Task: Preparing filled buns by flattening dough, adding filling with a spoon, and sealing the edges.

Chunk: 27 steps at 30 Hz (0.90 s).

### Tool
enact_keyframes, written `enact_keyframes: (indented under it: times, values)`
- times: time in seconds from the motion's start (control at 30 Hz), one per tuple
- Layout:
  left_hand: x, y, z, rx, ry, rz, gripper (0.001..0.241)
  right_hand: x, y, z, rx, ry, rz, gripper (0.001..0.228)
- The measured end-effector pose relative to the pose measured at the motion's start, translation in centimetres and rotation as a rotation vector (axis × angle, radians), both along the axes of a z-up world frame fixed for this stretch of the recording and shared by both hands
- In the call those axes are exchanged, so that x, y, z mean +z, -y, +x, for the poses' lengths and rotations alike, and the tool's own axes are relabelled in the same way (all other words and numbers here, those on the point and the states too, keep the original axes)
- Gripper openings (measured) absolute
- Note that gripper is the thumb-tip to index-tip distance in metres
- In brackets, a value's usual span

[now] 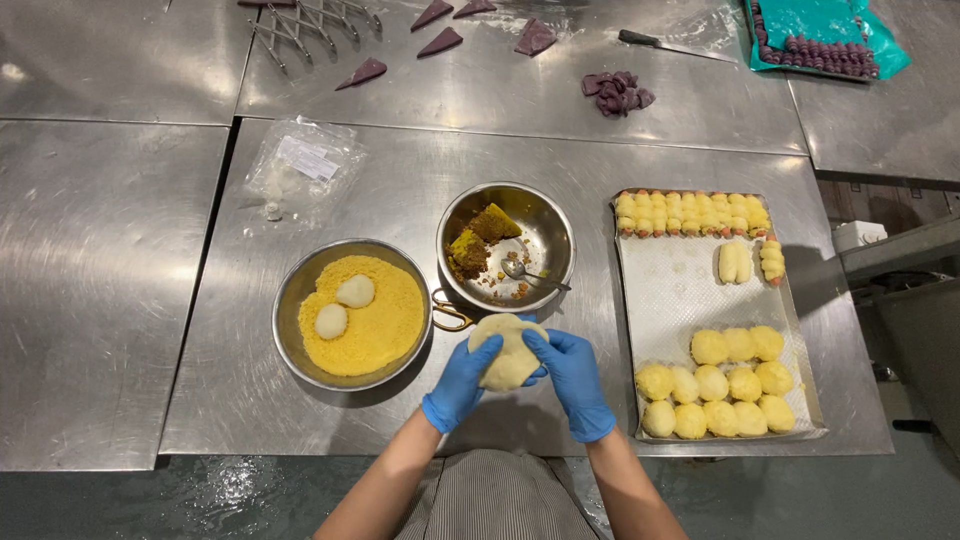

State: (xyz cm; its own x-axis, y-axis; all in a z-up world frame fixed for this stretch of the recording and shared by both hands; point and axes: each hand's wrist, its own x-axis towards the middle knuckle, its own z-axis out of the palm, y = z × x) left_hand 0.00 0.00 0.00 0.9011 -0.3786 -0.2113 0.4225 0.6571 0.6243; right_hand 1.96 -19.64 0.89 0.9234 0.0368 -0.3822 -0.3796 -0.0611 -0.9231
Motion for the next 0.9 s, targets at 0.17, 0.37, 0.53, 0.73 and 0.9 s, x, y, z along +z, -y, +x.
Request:
enact_keyframes:
  times: [0.17,0.37,0.53,0.73,0.9]
  values:
    - [-2.7,-3.3,1.7,-0.059,-0.004,0.107,0.057,5.5,-1.2,0.1,-0.04,0.316,-0.08,0.024]
    - [-2.2,-2.1,2.2,-0.045,-0.234,-0.579,0.068,10.9,-2.1,0.4,0.473,1.001,-0.661,0.036]
    - [-2.1,-0.6,2.4,0.127,-0.228,-0.36,0.056,8.2,-2.1,1.0,0.45,0.958,-0.526,0.056]
    - [1.0,1.2,0.7,0.248,0.2,0.443,0.047,2.8,-2.8,0.4,-0.036,0.272,-0.03,0.035]
    - [1.1,-3.6,1.3,0.082,0.216,0.102,0.066,6.4,-3.4,-2.4,0.035,0.511,-0.223,0.025]
